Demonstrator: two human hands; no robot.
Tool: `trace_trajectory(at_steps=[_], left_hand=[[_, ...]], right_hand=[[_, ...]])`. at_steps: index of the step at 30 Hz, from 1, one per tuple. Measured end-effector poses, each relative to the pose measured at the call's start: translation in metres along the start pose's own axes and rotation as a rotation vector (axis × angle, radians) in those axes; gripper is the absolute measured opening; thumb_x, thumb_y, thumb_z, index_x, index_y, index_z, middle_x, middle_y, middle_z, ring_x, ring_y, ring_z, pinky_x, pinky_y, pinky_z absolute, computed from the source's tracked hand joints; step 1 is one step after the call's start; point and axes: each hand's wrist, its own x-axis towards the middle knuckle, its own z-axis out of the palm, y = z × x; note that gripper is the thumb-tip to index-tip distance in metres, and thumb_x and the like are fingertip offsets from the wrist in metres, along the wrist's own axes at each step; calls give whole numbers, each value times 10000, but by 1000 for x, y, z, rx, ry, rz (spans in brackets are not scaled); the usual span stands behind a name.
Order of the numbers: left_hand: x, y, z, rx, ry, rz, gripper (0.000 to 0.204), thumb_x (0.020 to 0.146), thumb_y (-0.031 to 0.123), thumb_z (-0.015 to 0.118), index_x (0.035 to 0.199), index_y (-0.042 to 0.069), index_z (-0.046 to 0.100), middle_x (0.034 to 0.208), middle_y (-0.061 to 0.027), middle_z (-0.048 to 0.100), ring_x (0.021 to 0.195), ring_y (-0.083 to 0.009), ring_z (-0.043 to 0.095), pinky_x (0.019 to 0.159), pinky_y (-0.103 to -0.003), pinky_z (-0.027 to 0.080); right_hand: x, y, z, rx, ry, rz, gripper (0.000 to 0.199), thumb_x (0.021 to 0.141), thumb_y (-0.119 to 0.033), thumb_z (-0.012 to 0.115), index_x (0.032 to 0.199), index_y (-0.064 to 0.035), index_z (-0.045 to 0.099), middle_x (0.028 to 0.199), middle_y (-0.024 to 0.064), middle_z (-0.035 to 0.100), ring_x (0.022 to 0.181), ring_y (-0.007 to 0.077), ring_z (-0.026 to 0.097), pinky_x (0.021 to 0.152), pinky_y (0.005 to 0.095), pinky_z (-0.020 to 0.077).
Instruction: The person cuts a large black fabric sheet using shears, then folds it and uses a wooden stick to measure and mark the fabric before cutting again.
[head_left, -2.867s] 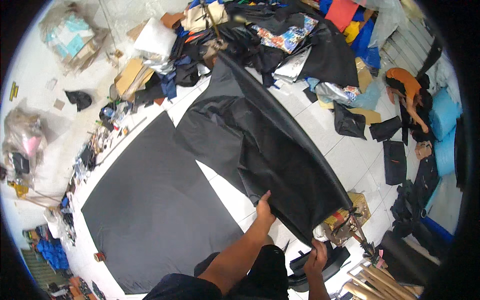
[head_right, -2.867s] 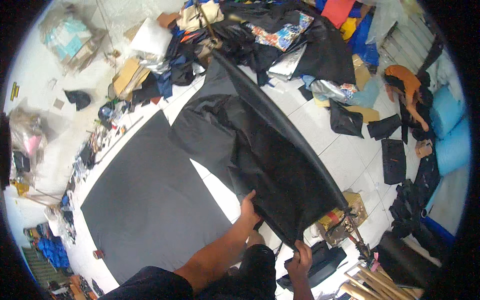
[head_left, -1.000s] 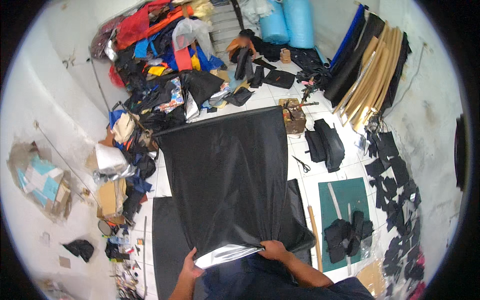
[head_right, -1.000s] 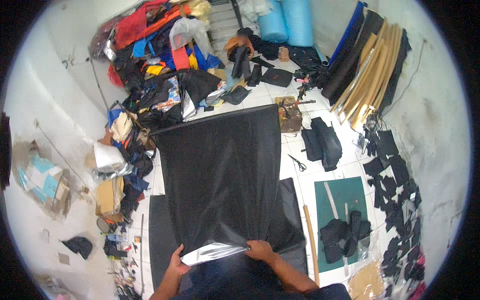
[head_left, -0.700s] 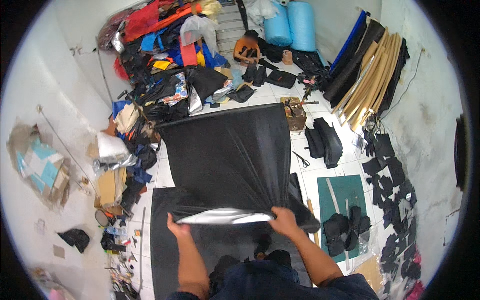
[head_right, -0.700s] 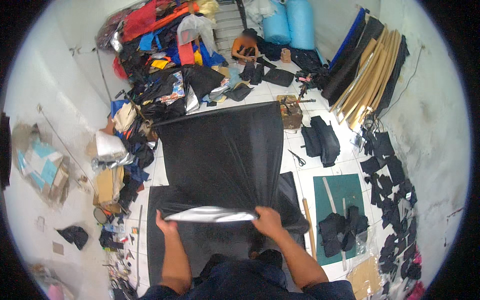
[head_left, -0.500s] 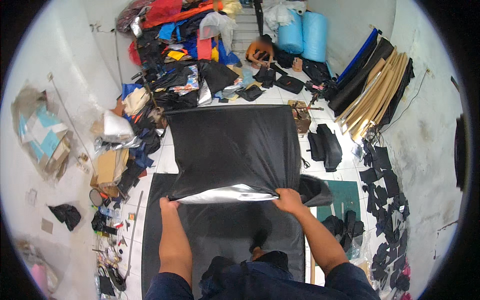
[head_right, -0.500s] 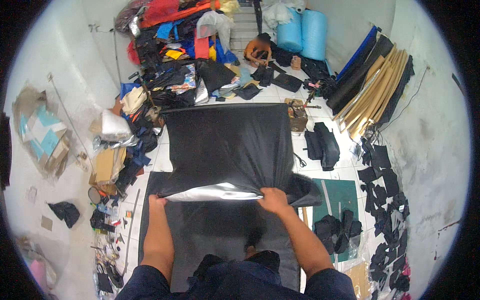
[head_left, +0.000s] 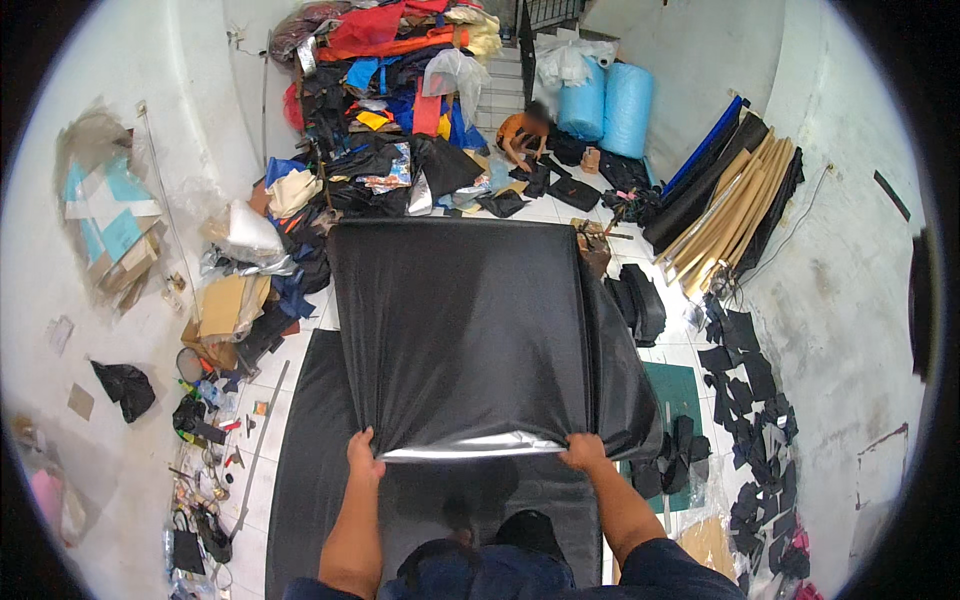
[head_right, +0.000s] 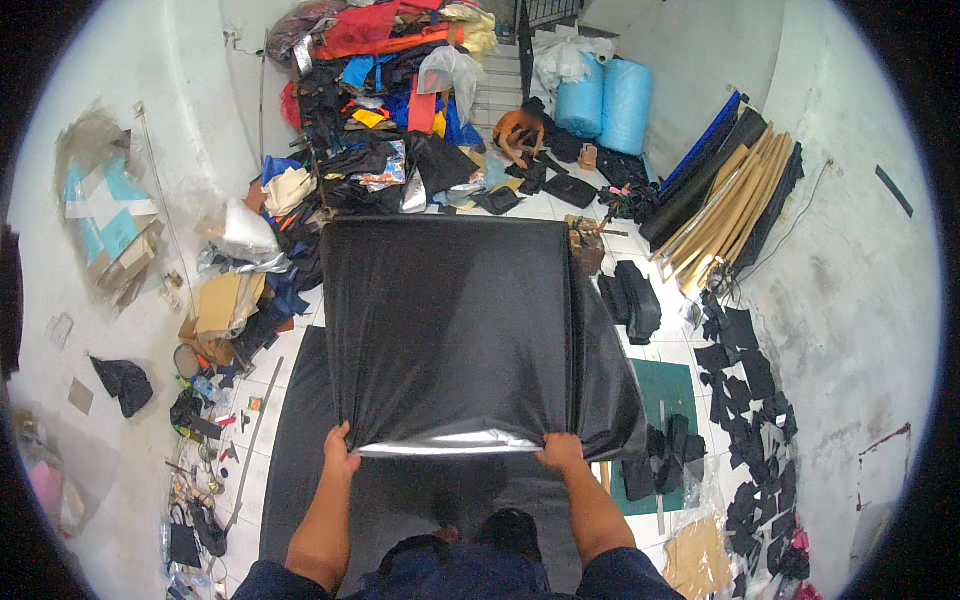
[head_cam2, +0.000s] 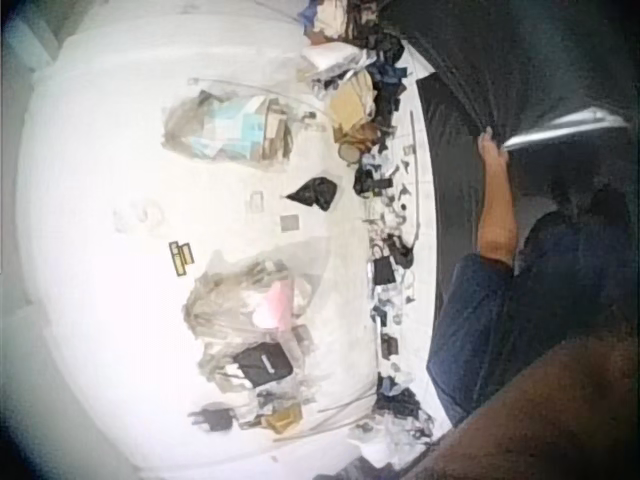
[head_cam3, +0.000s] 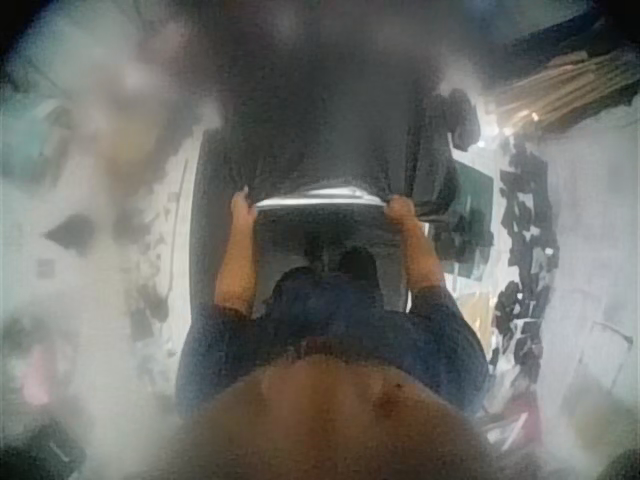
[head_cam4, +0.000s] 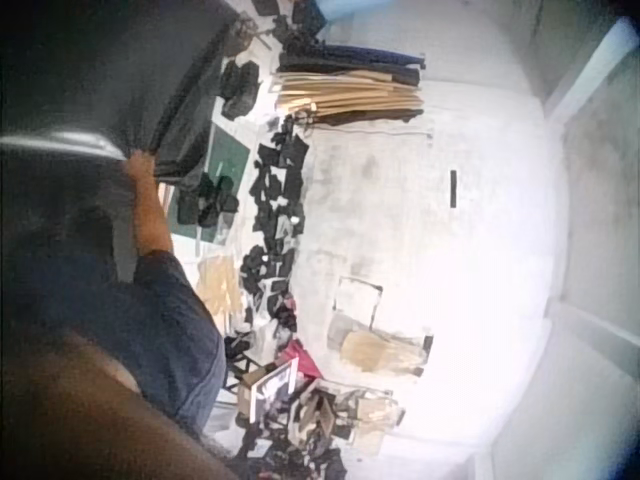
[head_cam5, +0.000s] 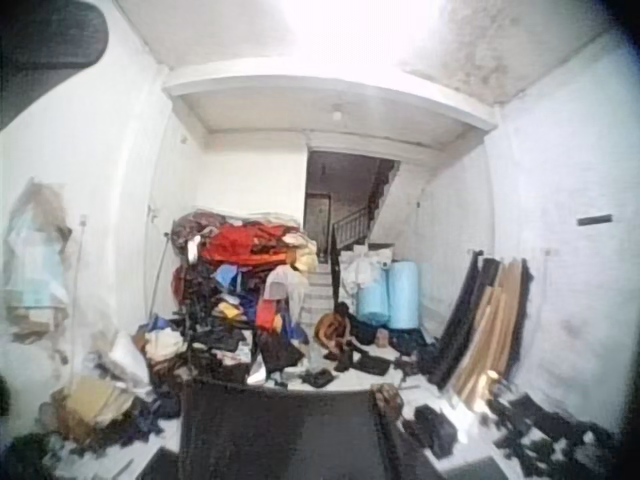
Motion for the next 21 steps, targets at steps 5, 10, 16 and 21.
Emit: trace_trajectory(at_steps=[5,10,16,21], left_hand=[[-94,-33,-73,64,143,-53,513,877,132,667,1337,9,475,1307,-158,518,1194,-284,493,998,-486,413],[-189,-66,-171,3,147,-78,394,881,109,653,1245,35,523,1184,-96,568,1105,-262,530,952,-488,423],[-306,-71,-259,105,-17,28,217,871,78,642,1077,59,574,1002,-57,593,942,-210,567,858,-411,458],[-394,-88,-270,168,214,63,243,855,86,656,1085,20,618,1001,-99,633,936,-228,597,836,-384,477]], right_hand=[[-108,3,65,12,22,-14,433,737,-443,685,1020,-120,738,1012,165,716,990,350,674,876,467,520],[-229,5,128,40,90,-40,398,706,-426,709,950,-114,749,918,154,721,908,339,687,816,474,523],[-357,-20,139,64,151,-141,371,686,-405,739,868,-82,736,843,154,711,854,341,689,769,475,526],[-432,-4,184,-22,-56,-29,377,687,-386,735,872,-57,724,846,188,709,861,374,695,787,490,544]])
